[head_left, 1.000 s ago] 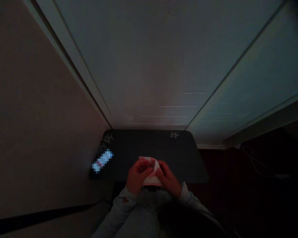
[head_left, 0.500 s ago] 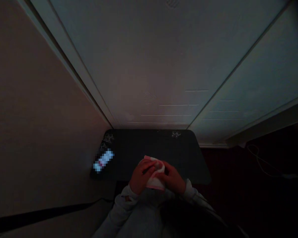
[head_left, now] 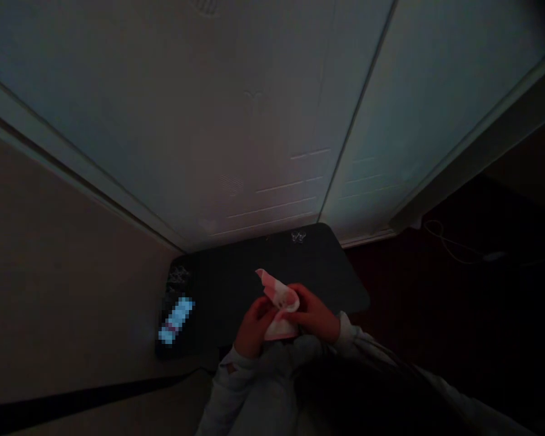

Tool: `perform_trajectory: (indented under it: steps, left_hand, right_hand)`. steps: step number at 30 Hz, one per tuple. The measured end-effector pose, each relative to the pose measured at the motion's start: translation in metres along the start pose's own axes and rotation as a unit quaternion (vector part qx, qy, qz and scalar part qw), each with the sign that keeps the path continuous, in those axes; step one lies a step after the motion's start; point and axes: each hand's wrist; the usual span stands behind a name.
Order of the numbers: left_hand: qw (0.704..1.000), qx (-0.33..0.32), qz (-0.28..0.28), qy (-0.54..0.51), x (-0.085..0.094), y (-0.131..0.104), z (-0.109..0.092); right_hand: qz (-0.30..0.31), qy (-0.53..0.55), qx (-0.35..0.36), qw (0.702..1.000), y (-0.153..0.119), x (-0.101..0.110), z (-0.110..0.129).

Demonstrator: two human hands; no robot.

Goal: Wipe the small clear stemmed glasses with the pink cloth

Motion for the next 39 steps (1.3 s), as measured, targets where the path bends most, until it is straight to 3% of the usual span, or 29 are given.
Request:
perform_trajectory:
  steps: [4,14,19,27,34,39]
  left_hand:
    - [0.997,0.045,-0.003,-0.070,-0.001,0.002,0.009]
    - [0.995,0.016,-0.040,-0.091,0.014,0.002,0.008]
    - [0.995,-0.010,-0.023,-0.095,0.024,0.003,0.015]
    - [0.995,-0.088,-0.023,0.029,0.042,-0.011,0.003]
    - [0.963,-0.200,-0.018,0.180,0.055,-0.022,-0.011]
    - [0.942,-0.193,-0.017,0.272,0.050,-0.028,-0.024]
  right_hand:
    - [-0.012,0.044,-0.003,0.999,0.000,0.001,0.005]
    - [-0.029,0.049,0.012,0.998,-0.003,-0.006,-0.001]
    - [-0.033,0.061,0.013,0.997,-0.007,-0.004,-0.011]
    - [-0.012,0.058,0.004,0.998,-0.005,-0.011,-0.028]
    - [-0.010,0.033,0.003,0.999,-0.003,-0.017,-0.037]
    - [-0.024,-0.009,0.005,1.000,-0.006,-0.013,-0.033]
Point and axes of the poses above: each hand's wrist, its own y-axis towards the middle knuckle, its own x-axis out of the back of the hand, z = x × y, and after that the axes turned 7 degrees about y, right-handed
